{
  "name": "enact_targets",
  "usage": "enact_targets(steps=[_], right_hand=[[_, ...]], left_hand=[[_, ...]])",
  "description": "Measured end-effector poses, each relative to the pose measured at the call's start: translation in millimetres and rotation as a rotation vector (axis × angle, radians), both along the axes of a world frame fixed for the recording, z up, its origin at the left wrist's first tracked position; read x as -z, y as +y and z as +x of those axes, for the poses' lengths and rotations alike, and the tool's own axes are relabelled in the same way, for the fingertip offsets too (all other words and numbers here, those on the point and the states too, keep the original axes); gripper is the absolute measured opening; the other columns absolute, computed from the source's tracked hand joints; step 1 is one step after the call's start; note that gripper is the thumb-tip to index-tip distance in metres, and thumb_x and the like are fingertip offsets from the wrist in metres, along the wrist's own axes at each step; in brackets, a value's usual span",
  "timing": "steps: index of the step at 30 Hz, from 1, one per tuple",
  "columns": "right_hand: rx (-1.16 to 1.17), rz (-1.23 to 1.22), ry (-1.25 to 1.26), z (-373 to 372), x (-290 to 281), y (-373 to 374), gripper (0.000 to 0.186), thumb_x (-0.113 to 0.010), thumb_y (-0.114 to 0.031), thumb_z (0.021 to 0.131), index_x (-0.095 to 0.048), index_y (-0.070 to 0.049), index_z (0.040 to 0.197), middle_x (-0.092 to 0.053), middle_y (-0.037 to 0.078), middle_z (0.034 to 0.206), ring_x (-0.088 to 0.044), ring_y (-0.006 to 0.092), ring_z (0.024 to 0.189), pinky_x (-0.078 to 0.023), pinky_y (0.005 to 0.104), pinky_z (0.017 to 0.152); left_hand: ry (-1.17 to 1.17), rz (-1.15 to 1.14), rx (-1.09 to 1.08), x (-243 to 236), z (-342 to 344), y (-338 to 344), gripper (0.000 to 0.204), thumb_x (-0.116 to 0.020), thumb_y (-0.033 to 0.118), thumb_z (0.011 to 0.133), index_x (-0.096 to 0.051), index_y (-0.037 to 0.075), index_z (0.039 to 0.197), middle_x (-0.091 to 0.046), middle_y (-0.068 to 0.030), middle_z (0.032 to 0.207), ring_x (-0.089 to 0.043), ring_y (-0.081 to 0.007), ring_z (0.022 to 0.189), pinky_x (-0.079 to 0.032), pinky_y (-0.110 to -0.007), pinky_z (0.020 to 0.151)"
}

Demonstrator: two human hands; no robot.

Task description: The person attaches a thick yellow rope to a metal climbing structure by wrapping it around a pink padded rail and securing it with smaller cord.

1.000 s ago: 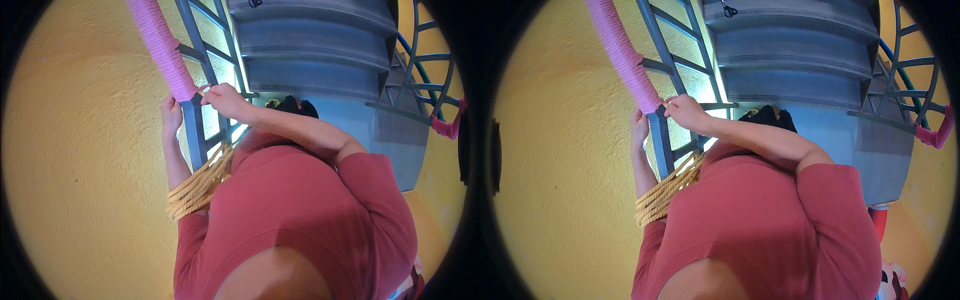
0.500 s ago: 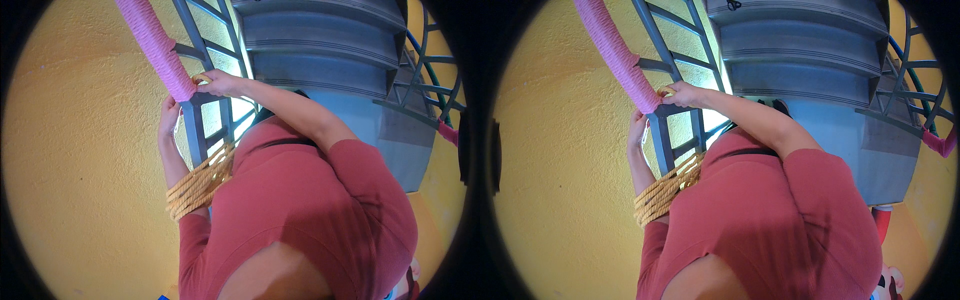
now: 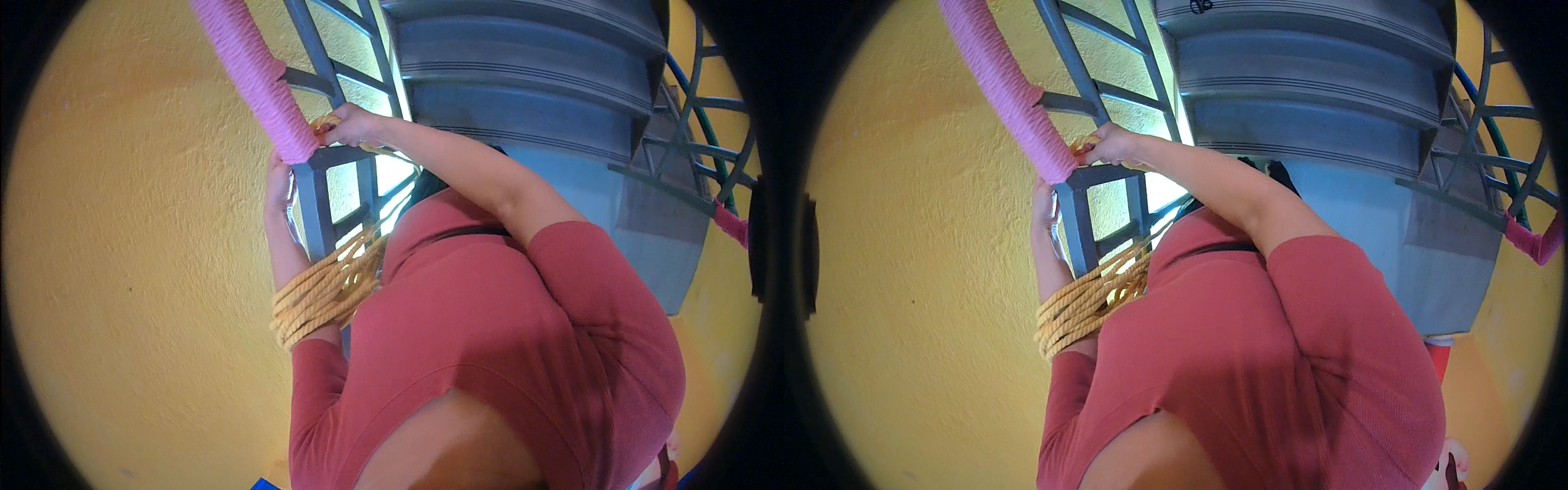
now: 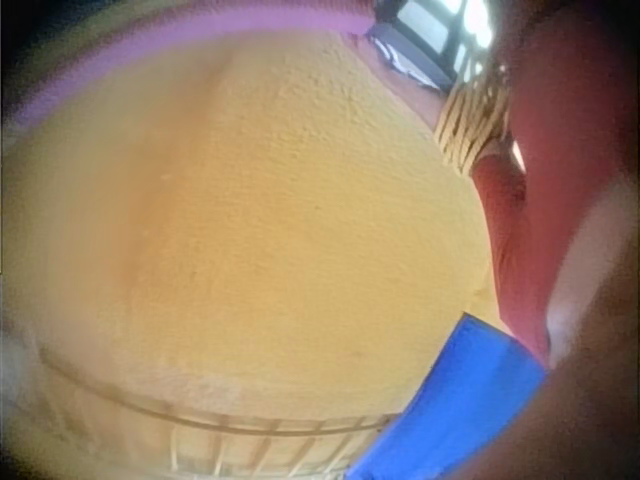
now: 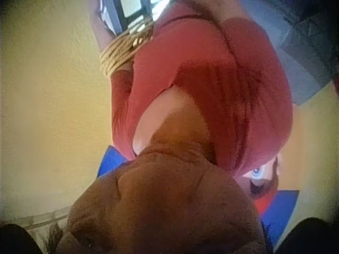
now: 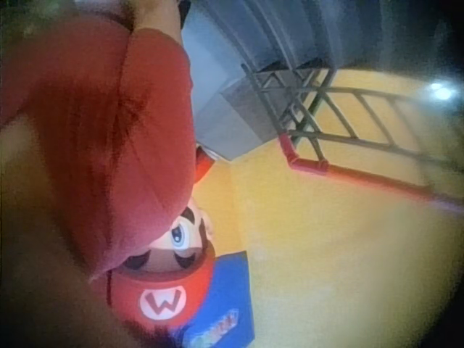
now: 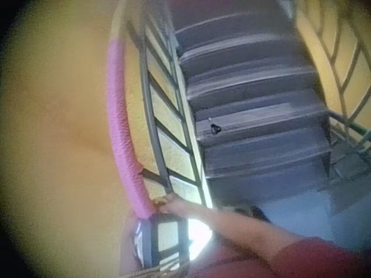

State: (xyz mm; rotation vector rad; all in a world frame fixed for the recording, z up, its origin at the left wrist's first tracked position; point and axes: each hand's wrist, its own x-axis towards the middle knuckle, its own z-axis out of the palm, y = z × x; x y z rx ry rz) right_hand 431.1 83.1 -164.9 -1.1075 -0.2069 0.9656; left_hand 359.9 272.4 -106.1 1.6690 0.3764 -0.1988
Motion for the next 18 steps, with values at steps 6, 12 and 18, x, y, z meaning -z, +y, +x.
enact_targets(steps=[6, 12, 18], right_hand=[[0.069, -0.1, 0.032, -8.0, 3.8, -0.4, 0.024, -0.075, -0.019, 0.075, -0.065, -0.008, 0.093, -0.043, -0.006, 0.059, -0.034, 0.0041, 0.046, -0.021, 0.0229, 0.041], [0.028, -0.014, 0.053, -15.6, -18.0, -17.3, 0.031, -0.072, -0.016, 0.077, -0.061, -0.005, 0.104, -0.044, -0.005, 0.062, -0.033, 0.004, 0.047, -0.021, 0.0222, 0.041], [0.113, 0.002, -0.033, -18.5, -15.7, -38.7, 0.028, -0.064, -0.023, 0.085, -0.064, -0.002, 0.102, -0.045, -0.005, 0.063, -0.035, 0.0049, 0.052, -0.024, 0.0228, 0.045]], left_hand=[[0.073, -0.021, 0.023, -4.6, 1.9, 2.0, 0.029, -0.052, 0.005, 0.084, -0.057, 0.002, 0.113, -0.064, -0.0058, 0.1, -0.062, -0.0125, 0.085, -0.049, -0.026, 0.074], [0.033, -0.141, -0.033, 5.2, -4.3, 7.1, 0.027, -0.056, 0.007, 0.084, -0.057, 0.003, 0.111, -0.064, -0.003, 0.096, -0.062, -0.0098, 0.08, -0.051, -0.026, 0.068], [0.046, 0.063, 0.005, 2.1, -1.7, 17.0, 0.027, -0.057, 0.008, 0.085, -0.058, 0.005, 0.112, -0.064, -0.0016, 0.097, -0.061, -0.0082, 0.082, -0.05, -0.024, 0.072]])
